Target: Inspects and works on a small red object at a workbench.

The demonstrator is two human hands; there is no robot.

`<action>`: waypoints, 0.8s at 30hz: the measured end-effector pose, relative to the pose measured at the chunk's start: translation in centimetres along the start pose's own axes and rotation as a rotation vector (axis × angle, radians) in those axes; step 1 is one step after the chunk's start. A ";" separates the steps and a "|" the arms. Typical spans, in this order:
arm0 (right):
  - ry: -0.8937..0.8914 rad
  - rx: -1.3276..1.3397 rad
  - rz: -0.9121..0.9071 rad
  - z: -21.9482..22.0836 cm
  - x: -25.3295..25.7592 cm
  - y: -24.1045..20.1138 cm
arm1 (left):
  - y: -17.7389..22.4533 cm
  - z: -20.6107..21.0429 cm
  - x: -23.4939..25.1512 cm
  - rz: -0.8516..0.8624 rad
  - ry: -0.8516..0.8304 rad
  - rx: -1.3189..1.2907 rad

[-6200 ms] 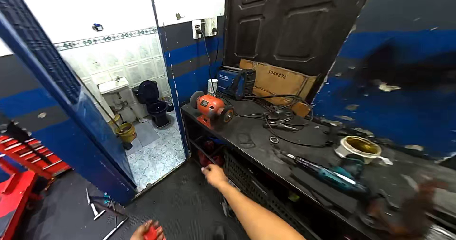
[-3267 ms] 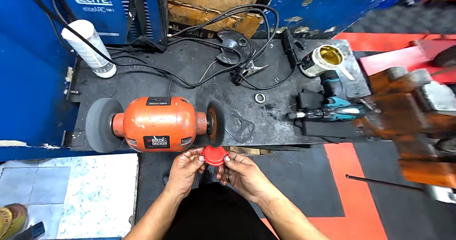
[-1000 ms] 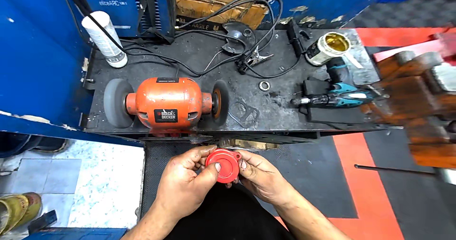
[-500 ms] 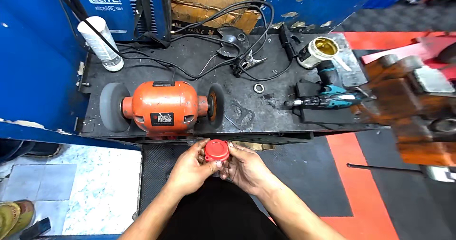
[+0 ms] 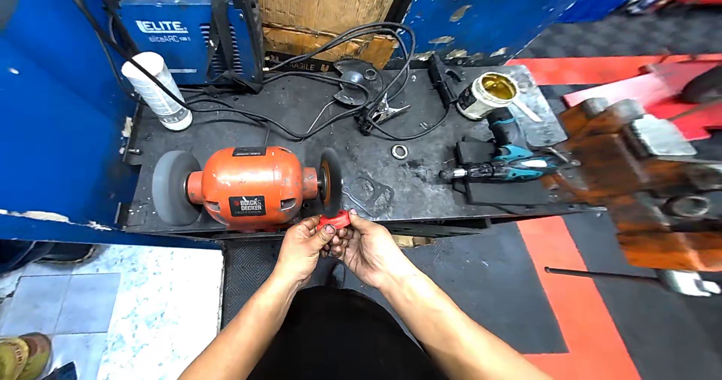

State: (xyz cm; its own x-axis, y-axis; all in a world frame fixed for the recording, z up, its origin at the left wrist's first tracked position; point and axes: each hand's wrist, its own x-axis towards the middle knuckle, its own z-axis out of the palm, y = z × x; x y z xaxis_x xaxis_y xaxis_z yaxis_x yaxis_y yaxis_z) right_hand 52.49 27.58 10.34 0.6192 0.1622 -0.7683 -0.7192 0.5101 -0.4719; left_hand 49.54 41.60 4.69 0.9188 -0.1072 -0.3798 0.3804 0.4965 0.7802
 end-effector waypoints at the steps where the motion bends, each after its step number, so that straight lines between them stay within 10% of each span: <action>1: 0.000 -0.004 0.000 0.2 0.2 0.1 | 0.0 -0.2 0.0 0.001 0.004 -0.011; 14: -0.090 -0.032 -0.017 -0.2 0.6 1.2 | 0.2 -0.8 -0.7 -0.017 0.010 -0.067; 24: -0.608 -0.297 -0.387 -7.3 -2.3 2.7 | 2.3 0.6 -6.7 0.161 -0.163 0.223</action>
State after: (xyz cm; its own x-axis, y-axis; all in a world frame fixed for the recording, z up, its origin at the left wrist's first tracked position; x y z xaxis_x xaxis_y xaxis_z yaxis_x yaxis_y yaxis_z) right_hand 46.78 22.37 7.68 0.8459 0.4970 -0.1934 -0.4175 0.3915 -0.8200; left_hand 44.33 42.93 9.29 0.9669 -0.1885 -0.1718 0.2258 0.3188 0.9205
